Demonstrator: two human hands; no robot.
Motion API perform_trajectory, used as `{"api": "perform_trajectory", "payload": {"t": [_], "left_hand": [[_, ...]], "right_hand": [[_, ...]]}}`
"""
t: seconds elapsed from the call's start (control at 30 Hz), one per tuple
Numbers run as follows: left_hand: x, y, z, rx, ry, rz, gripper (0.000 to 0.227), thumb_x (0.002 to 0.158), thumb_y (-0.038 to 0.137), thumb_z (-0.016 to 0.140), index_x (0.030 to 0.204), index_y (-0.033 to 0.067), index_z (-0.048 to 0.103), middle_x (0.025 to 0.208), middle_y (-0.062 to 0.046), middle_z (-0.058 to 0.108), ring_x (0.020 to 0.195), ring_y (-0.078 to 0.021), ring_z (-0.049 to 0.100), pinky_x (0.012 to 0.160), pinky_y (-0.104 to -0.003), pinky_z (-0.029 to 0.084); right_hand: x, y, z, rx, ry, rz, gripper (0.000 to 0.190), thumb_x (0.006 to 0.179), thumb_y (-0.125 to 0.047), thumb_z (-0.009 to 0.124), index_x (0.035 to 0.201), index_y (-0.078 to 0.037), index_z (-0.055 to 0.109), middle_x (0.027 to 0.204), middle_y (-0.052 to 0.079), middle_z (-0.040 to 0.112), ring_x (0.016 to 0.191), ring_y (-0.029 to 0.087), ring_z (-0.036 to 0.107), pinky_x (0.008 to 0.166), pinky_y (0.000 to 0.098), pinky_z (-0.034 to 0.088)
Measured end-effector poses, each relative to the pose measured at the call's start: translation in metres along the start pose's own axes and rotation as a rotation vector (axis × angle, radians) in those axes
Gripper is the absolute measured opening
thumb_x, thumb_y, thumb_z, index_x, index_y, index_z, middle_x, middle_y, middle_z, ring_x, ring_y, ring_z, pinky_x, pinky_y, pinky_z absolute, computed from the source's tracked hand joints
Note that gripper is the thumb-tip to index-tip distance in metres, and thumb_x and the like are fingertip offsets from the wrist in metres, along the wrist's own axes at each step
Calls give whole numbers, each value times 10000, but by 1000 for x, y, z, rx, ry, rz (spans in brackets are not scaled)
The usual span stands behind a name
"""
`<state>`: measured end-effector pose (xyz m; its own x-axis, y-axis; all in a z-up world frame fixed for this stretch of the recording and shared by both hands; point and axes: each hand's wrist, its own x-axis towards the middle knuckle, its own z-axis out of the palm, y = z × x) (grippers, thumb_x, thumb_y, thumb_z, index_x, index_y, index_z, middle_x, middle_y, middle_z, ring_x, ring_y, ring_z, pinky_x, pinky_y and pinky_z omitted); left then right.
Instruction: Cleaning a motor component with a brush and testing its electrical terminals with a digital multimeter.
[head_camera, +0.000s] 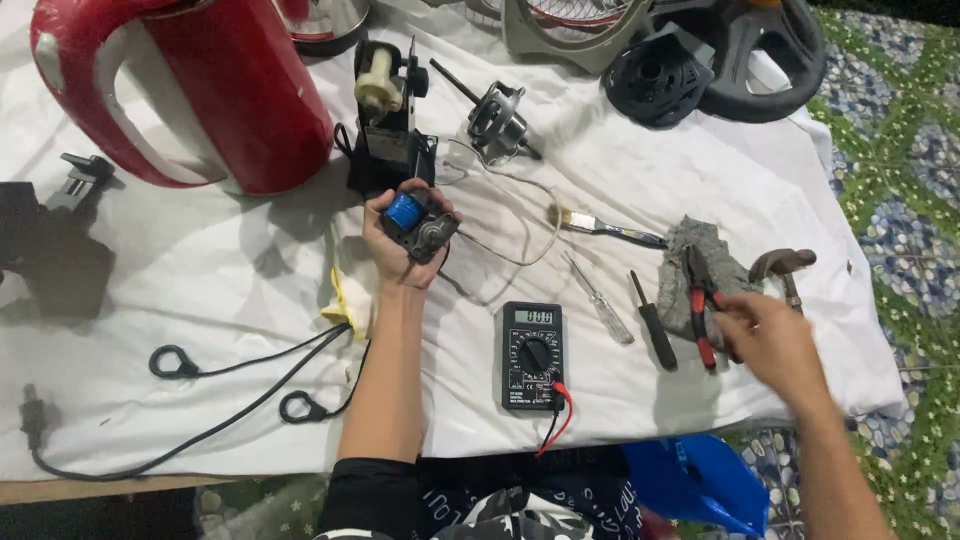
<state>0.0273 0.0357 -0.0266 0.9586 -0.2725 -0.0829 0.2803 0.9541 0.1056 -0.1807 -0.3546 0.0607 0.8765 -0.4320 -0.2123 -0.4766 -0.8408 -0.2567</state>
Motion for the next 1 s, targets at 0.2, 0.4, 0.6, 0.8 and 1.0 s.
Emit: {"api": "perform_trajectory", "payload": {"t": [0.2,0.4,0.6,0.8,1.0], "left_hand": [[-5,-3,5,50,29,-12,322,806,319,640,929,30,710,870,-162,661,795,-292,630,737,-436,534],[1,-7,-9,32,-79,-71,383,848,337,605,977,-10,704,844,-209,678,760,-325,674,717,-450,575],[-15,-3,14,82,-244,-142,305,906,286,607,1020,6,652,924,-213,667,845,-317,656,782,-472,588],[-8,-12,8,182,-104,-156,380,867,362,558,1000,30,687,817,-238,690,832,-303,751,816,-447,627],[-5,-14,9,250,-78,-158,378,864,373,552,983,45,697,785,-214,693,803,-274,747,796,-402,630]], "right_hand": [[-17,-30,50,-81,-36,-173,669,874,-510,707,1373,-74,611,1262,131,680,1148,290,660,914,473,542],[11,16,78,-87,-44,-57,384,922,-389,643,1228,-170,721,1145,64,801,1061,268,752,944,401,536],[-51,-121,-1,421,-144,53,355,1025,-194,456,1316,-56,603,826,136,685,630,235,537,540,372,385],[-47,-192,14,89,-230,-314,374,1015,-387,488,1349,-280,619,999,114,828,1027,365,756,920,478,569],[-49,-223,8,147,-174,-389,405,1042,-289,486,1380,-127,641,945,261,784,964,466,733,834,550,566]]}}
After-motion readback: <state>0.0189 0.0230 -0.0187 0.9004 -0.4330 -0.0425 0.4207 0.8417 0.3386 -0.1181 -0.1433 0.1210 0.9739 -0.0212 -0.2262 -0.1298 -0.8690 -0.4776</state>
